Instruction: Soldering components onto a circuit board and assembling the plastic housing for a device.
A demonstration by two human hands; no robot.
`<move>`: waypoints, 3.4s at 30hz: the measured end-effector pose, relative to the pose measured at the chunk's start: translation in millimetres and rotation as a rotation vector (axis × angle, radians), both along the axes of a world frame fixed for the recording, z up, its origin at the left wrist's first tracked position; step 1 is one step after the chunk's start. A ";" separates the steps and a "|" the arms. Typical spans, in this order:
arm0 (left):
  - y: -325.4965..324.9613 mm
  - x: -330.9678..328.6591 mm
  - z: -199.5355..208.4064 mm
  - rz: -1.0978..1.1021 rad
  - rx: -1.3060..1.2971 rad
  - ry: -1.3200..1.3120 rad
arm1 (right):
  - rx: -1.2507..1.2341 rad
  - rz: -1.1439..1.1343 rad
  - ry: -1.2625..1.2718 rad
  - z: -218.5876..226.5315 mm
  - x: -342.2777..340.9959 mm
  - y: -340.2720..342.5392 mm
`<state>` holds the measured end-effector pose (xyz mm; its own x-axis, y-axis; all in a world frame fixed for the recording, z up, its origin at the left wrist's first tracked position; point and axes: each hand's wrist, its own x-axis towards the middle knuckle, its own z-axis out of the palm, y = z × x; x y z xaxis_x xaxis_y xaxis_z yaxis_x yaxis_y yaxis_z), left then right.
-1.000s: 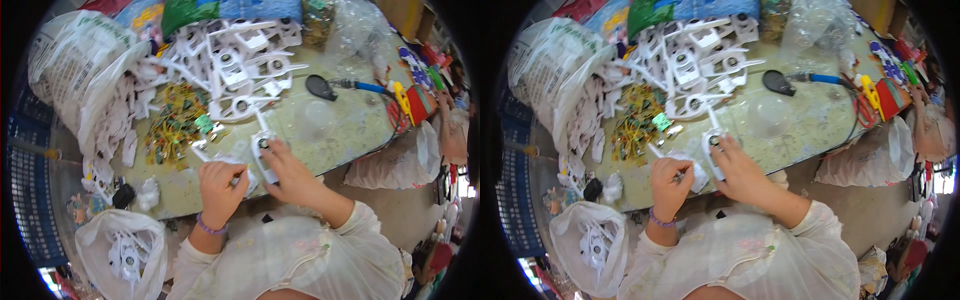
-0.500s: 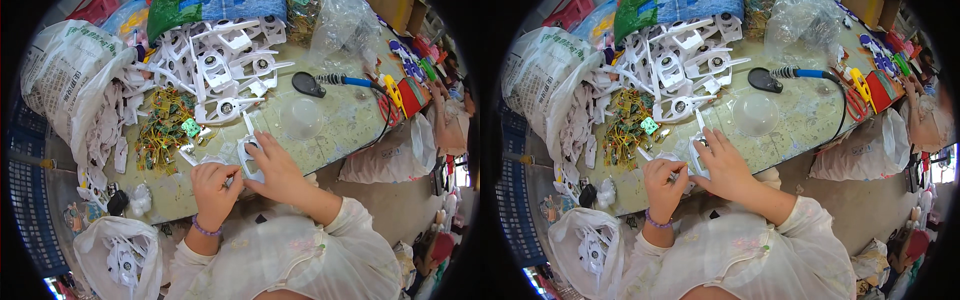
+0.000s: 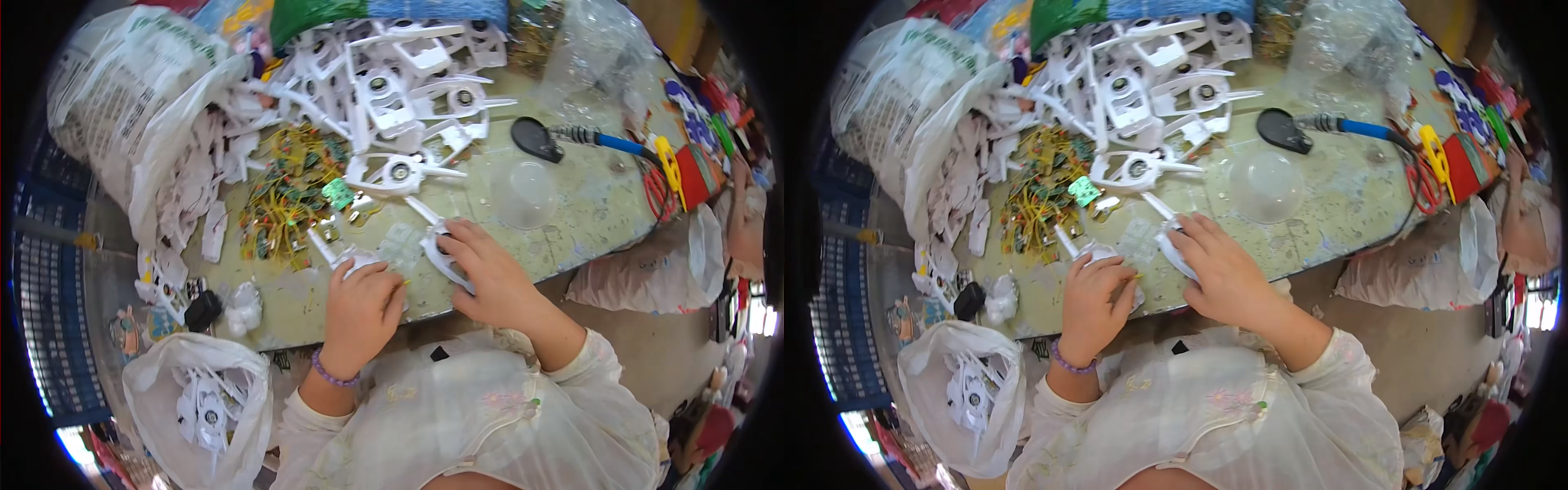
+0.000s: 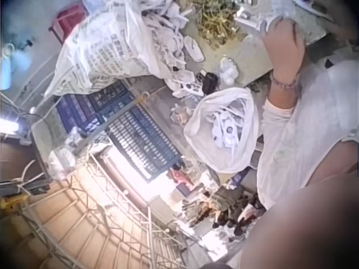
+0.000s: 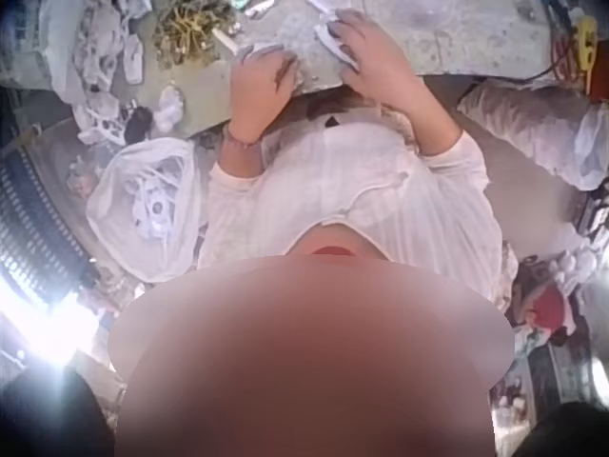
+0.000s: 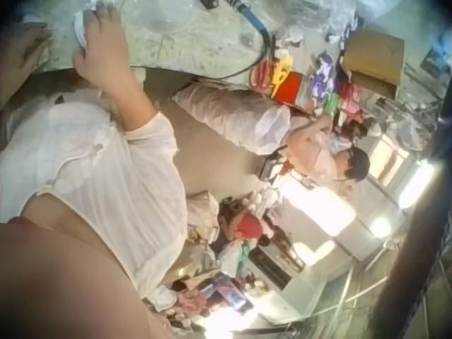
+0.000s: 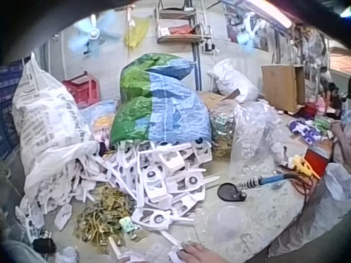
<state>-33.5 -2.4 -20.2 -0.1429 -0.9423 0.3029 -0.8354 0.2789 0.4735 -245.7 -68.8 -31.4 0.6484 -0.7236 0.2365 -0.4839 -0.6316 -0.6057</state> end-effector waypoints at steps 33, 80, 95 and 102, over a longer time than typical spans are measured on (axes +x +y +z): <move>-57.8 -50.1 -16.5 0.085 0.010 0.098 | -0.339 -0.227 -1.067 -27.4 -76.8 -0.1; -58.9 -49.7 -12.2 0.085 0.006 0.046 | -0.277 -0.050 -1.027 -32.4 -59.4 -22.8; -59.9 -52.5 -12.7 0.097 -0.010 0.060 | -0.282 -0.015 -0.816 -15.7 -65.3 -23.4; -59.2 -52.9 -13.7 0.107 -0.001 0.071 | -0.321 -0.003 -0.800 -16.0 -64.4 -23.2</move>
<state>-86.5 -61.6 -33.9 -0.0202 -0.9508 0.3092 -0.8250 0.1906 0.5321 -310.1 -92.0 -47.4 0.1974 -0.5453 0.8147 0.0100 -0.8299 -0.5579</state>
